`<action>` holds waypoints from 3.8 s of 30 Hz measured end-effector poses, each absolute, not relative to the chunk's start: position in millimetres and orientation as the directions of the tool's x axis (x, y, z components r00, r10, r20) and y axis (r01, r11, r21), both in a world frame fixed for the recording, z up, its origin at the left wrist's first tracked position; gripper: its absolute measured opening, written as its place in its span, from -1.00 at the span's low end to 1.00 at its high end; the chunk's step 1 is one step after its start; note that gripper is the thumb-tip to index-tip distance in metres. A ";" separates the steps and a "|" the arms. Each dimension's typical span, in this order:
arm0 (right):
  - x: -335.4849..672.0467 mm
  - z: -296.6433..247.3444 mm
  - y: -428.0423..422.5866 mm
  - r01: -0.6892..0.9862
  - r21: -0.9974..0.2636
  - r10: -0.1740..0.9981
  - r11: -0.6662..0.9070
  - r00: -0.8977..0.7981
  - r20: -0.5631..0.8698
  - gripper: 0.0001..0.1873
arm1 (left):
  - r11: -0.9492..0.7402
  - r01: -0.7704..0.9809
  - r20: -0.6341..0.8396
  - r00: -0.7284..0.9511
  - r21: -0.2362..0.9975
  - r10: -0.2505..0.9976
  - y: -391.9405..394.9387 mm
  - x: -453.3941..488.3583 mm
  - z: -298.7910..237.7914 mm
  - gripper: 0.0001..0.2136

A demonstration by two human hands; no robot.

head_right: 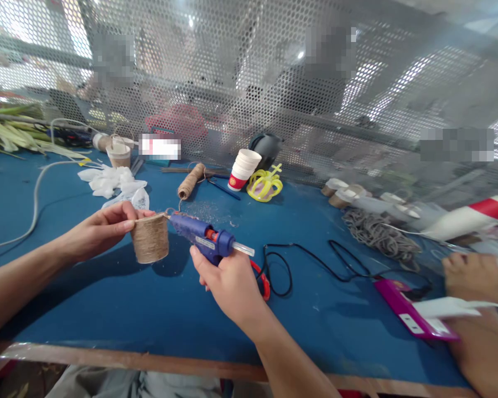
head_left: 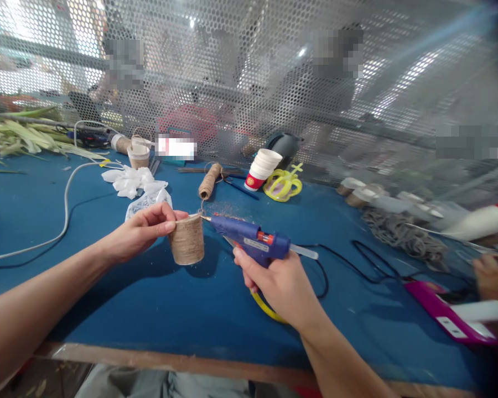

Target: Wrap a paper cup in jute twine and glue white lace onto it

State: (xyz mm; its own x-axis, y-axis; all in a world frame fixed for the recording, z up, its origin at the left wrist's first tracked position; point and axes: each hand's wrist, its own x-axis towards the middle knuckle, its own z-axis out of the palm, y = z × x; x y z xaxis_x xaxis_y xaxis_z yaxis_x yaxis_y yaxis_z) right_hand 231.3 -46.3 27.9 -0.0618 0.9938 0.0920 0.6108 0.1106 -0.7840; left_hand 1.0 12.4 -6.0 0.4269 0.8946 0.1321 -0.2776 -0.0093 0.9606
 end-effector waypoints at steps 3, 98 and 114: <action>230.8 27.9 -47.8 0.611 -0.785 0.994 0.106 -0.058 0.089 -0.64 | -0.015 -0.272 0.135 0.426 0.962 0.895 12.5 1.1 -6.3 -0.77; 216.0 53.2 -3.0 0.404 -0.683 0.748 0.608 -0.580 0.323 -0.90 | 0.072 -0.309 0.135 0.599 0.948 0.790 3.1 -2.3 2.4 -0.84; 216.0 50.0 -9.9 0.457 -0.615 0.745 0.643 -0.561 0.362 -0.85 | 0.128 -0.314 0.110 0.641 0.941 0.760 4.7 -0.1 -0.2 -0.86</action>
State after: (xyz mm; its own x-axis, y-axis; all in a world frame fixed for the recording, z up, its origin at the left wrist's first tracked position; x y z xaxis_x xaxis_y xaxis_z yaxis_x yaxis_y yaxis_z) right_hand 216.0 -9.9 50.0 -0.5607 0.7447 0.3619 0.4572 0.6429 -0.6146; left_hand -0.1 4.7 -0.2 0.6409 0.7597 0.1103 -0.3137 0.1280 0.9408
